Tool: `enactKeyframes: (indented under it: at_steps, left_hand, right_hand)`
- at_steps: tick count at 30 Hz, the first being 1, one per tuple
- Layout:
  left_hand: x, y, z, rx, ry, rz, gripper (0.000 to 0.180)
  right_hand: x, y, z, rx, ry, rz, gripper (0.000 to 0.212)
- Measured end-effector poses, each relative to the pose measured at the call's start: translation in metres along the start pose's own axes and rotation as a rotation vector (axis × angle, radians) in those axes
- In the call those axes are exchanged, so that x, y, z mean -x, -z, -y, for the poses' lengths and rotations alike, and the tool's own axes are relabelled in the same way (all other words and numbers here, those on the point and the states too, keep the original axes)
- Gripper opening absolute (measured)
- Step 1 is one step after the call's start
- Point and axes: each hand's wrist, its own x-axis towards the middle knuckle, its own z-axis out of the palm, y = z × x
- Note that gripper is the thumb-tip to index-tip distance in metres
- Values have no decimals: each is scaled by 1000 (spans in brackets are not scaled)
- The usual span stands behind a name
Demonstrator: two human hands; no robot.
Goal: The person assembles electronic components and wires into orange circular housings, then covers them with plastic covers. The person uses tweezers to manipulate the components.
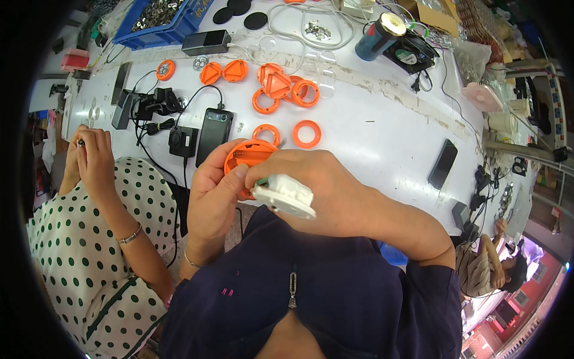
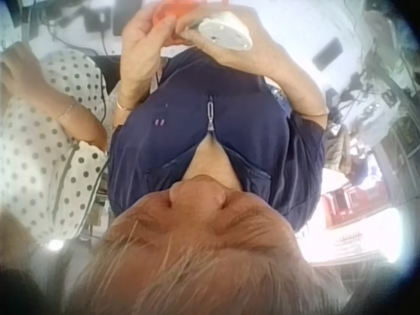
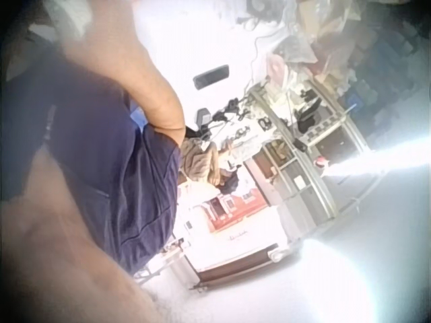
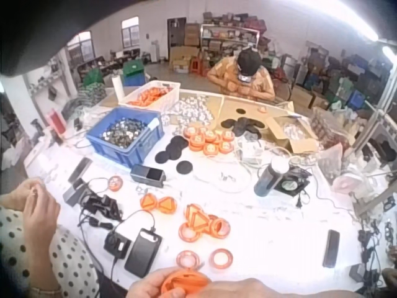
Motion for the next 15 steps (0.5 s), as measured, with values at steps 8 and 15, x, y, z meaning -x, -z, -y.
enactKeyframes:
  at_steps: [8,15]
  left_hand:
    - [-2,4,3,-33,30,12,38]
    - [-9,7,1,-35,89,-3,38]
  right_hand:
    - [-1,-3,-1,11,22,-3,15]
    - [-7,-2,-4,27,-45,28,13]
